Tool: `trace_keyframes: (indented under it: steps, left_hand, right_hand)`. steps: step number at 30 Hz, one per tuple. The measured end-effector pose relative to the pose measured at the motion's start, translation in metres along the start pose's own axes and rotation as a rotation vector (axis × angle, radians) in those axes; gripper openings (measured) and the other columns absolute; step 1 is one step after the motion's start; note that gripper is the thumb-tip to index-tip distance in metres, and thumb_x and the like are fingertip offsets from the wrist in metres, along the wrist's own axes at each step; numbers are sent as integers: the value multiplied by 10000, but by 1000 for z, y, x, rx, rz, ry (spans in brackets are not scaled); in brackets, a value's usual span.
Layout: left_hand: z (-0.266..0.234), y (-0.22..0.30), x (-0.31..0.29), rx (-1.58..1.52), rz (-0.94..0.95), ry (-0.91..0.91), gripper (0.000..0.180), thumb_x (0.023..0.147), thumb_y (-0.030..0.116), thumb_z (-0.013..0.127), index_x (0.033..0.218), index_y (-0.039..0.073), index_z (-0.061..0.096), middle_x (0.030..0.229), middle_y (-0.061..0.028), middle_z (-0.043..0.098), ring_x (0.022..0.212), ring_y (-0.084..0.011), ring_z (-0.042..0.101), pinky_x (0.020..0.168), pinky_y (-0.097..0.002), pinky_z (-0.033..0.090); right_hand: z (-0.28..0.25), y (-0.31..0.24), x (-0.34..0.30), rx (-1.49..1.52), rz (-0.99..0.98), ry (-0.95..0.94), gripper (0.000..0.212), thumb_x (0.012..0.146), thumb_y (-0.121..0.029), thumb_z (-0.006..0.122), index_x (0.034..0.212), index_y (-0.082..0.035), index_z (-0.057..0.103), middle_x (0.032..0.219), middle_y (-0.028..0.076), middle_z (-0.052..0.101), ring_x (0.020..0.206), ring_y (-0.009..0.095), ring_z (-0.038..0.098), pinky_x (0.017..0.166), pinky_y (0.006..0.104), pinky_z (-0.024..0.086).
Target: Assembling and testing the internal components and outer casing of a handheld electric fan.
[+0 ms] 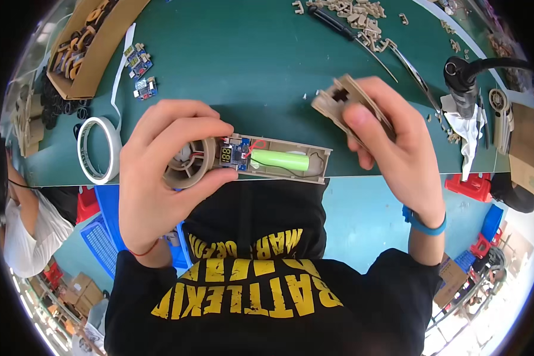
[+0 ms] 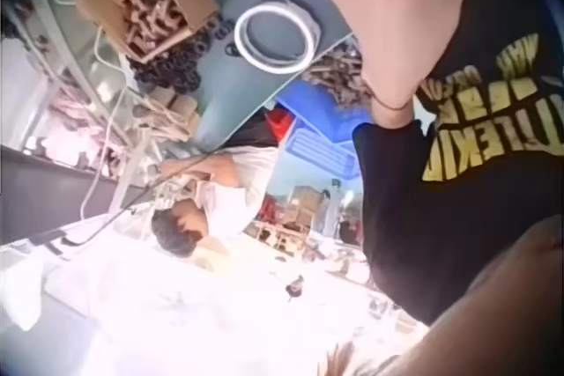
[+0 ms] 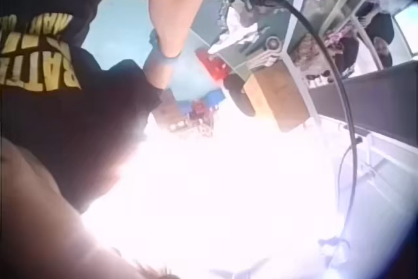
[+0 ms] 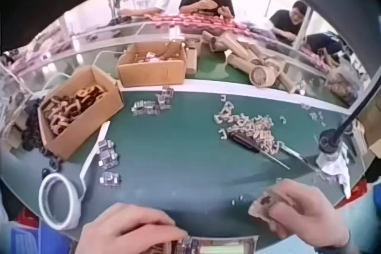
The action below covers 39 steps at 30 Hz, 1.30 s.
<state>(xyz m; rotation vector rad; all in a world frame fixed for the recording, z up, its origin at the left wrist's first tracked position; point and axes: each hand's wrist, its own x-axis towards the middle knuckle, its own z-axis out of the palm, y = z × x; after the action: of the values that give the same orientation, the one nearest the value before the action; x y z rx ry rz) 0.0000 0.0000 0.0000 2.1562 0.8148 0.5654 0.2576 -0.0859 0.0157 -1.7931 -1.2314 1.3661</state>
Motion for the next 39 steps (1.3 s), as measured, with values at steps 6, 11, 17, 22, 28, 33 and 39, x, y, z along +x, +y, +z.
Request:
trace_keyframes:
  steps: [6,11,17,22,28,33,39]
  left_hand:
    - [8,-4,1,-31,30,56,427,550,-13,788,949,55,654,997,-73,589,878,-232,584,733,-312,482]
    - [8,-2,1,-30,2,44,428,548,-21,785,947,53,651,992,-78,585,872,-225,586,737,-311,482]
    - [6,-2,-3,4,-4,25,441,552,-27,776,965,43,638,1018,-87,570,893,-233,577,745,-316,481]
    - [4,3,1,38,14,-5,464,553,-24,770,990,45,632,1035,-90,563,923,-247,566,763,-325,476]
    - [5,2,1,41,5,-25,496,537,-11,775,1008,47,631,1071,-98,555,956,-256,559,783,-334,472]
    - [2,1,2,69,37,-55,580,497,57,809,1043,33,617,1082,-107,548,981,-272,553,813,-350,464]
    - [-1,1,2,83,31,-69,587,503,90,813,1053,31,617,1086,-115,545,979,-275,555,808,-345,462]
  right_hand:
    - [-10,17,-11,-40,26,168,199,995,-211,446,1055,-34,514,665,-6,518,475,26,427,431,165,299]
    - [-17,17,-4,-19,129,68,239,998,-220,436,1119,-31,518,636,-17,494,449,18,411,409,160,272]
    - [-11,11,-11,46,87,59,378,977,-180,483,1333,-62,445,781,10,532,593,45,459,533,171,378]
    - [-12,-6,-31,46,-42,95,393,971,-161,464,1348,-53,443,922,31,540,779,74,475,665,213,418]
    - [18,-7,-30,-607,-461,153,589,719,-51,646,1295,-20,524,1103,124,560,922,224,569,736,292,463]
    - [51,-5,-13,-677,-672,232,598,552,-129,791,1130,-60,655,974,74,637,823,243,561,679,328,476]
    - [67,-2,-4,-632,-696,360,522,544,-190,810,1053,-127,707,990,36,616,819,224,520,665,311,463]
